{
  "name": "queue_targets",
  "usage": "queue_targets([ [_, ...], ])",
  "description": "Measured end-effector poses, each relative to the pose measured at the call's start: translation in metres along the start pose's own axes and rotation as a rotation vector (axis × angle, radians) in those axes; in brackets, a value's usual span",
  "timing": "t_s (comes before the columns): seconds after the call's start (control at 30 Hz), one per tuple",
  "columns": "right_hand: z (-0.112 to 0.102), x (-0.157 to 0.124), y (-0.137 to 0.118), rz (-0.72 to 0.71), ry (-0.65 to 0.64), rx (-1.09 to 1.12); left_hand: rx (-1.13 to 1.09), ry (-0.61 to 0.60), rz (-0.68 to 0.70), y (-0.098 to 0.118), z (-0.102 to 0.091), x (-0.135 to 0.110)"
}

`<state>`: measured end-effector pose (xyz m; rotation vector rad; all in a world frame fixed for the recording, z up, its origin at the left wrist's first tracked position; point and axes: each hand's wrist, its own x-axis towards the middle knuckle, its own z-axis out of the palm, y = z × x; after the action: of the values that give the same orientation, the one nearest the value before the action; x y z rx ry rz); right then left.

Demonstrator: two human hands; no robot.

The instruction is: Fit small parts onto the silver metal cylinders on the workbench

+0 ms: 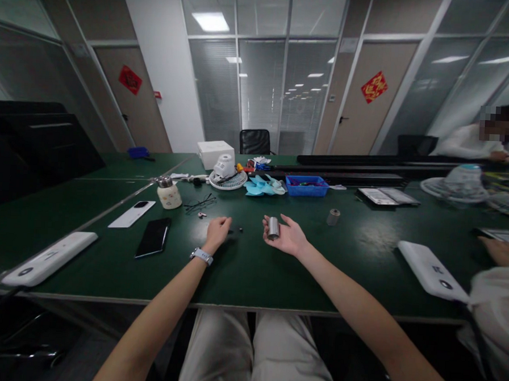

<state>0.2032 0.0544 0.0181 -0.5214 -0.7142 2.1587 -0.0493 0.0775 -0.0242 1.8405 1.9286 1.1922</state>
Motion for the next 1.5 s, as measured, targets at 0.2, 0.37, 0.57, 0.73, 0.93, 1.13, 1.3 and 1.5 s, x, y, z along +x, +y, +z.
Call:
queue_targets([
  [0.2,0.000,-0.003,-0.005,0.012,-0.037,0.012,-0.018,0.002,-0.020,0.004,-0.002,-0.002],
  [0.37,-0.007,0.003,-0.006,-0.030,0.021,-0.079,-0.061,0.011,-0.024,0.007,-0.003,-0.002],
  [0.57,-0.012,0.010,-0.010,-0.110,0.168,-0.076,-0.099,-0.030,-0.042,0.007,-0.002,-0.002],
  [0.73,-0.013,0.006,-0.037,-0.233,0.312,0.017,0.045,-0.033,0.075,0.004,-0.001,-0.001],
  [0.93,-0.048,-0.008,-0.095,-0.860,0.540,-0.190,0.094,-0.009,0.079,0.000,0.003,0.001],
  [1.13,-0.134,-0.028,-0.141,-1.365,1.101,-0.578,0.101,-0.046,0.070,0.000,0.003,0.000],
  [1.3,-0.183,-0.043,-0.136,-1.182,1.412,-0.651,0.079,-0.063,0.065,0.001,0.002,-0.001],
  [1.5,-0.189,-0.036,-0.123,-1.016,1.361,-0.677,0.074,-0.071,0.040,0.003,0.001,-0.002],
])
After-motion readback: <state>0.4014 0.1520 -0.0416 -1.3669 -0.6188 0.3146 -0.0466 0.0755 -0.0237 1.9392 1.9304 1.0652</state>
